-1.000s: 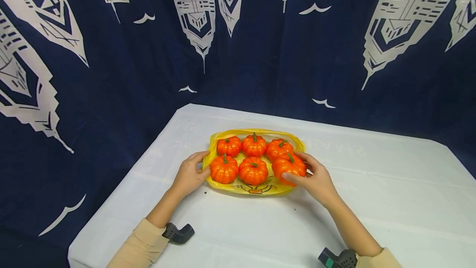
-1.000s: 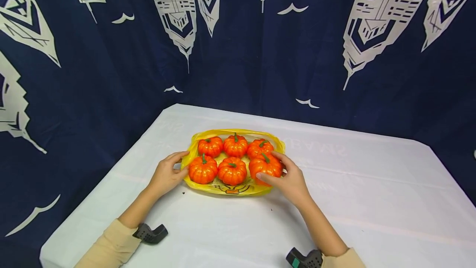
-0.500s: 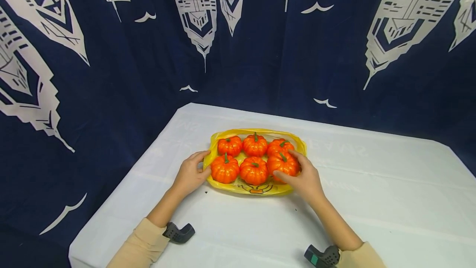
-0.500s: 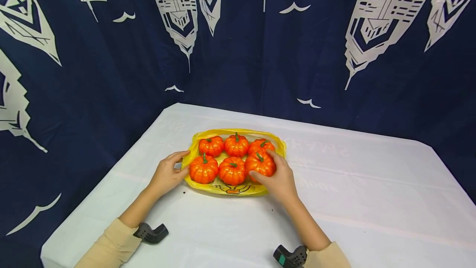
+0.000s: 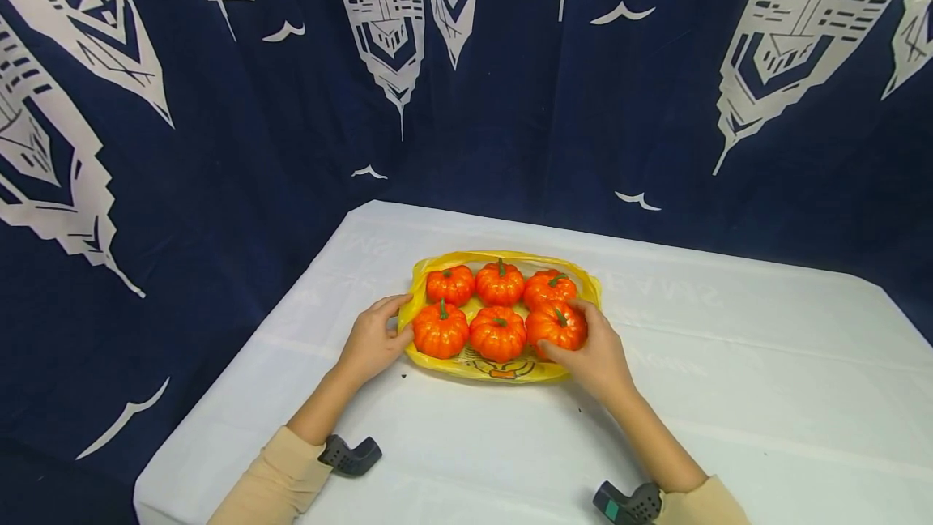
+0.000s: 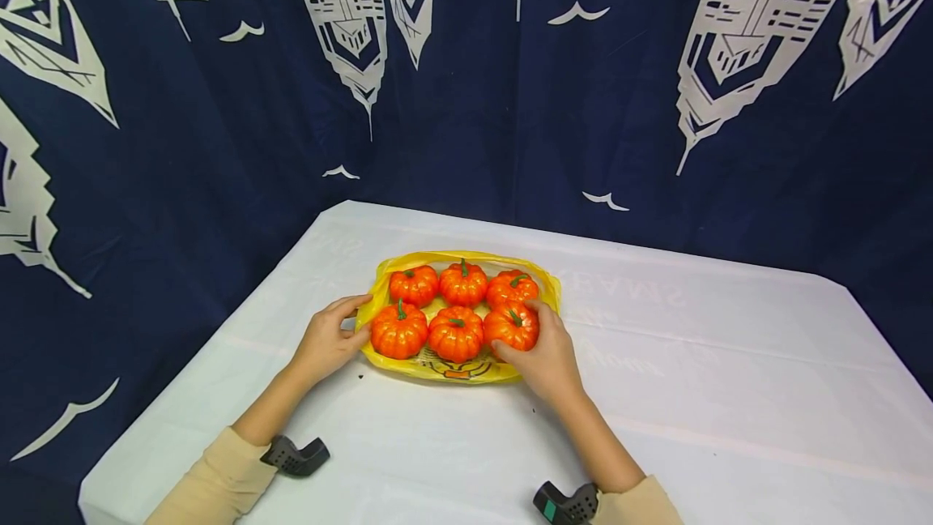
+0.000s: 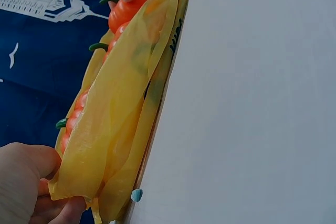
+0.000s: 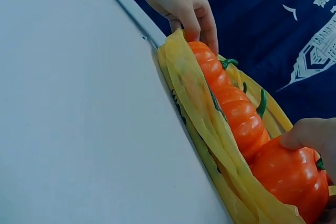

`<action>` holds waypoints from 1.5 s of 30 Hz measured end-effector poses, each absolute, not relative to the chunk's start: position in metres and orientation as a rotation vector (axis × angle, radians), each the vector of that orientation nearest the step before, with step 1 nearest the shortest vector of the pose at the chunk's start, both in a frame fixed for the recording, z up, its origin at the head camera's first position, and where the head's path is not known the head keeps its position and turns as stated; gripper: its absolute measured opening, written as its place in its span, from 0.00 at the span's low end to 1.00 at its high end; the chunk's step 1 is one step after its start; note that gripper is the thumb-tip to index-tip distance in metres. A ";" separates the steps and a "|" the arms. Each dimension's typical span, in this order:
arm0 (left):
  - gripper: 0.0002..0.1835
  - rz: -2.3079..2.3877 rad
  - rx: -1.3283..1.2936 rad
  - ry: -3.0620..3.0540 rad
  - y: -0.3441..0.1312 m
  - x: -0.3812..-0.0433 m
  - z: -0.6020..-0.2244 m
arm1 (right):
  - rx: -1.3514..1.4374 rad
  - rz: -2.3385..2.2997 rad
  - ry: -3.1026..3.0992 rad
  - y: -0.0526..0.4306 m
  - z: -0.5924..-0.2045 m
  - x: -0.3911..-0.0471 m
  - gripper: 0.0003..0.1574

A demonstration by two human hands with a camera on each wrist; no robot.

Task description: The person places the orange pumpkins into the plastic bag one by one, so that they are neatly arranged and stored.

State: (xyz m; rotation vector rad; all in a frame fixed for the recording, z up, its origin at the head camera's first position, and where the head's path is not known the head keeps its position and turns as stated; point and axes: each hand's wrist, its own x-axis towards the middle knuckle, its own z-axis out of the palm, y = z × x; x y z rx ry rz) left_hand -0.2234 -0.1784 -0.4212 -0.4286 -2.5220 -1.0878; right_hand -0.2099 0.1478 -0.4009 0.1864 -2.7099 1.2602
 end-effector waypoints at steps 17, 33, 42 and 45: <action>0.26 -1.104 -0.436 -2.502 -0.179 -0.223 -0.423 | 0.208 1.153 -2.768 0.149 -0.400 -0.209 0.46; 0.26 -1.119 -0.431 -2.515 -0.179 -0.223 -0.422 | 0.267 1.075 -2.758 0.150 -0.407 -0.210 0.47; 0.25 -1.153 -0.430 -2.501 -0.179 -0.222 -0.421 | 0.258 1.043 -2.775 0.147 -0.406 -0.210 0.48; 0.25 -1.170 -0.428 -2.499 -0.179 -0.222 -0.421 | 0.260 1.013 -2.792 0.145 -0.405 -0.211 0.48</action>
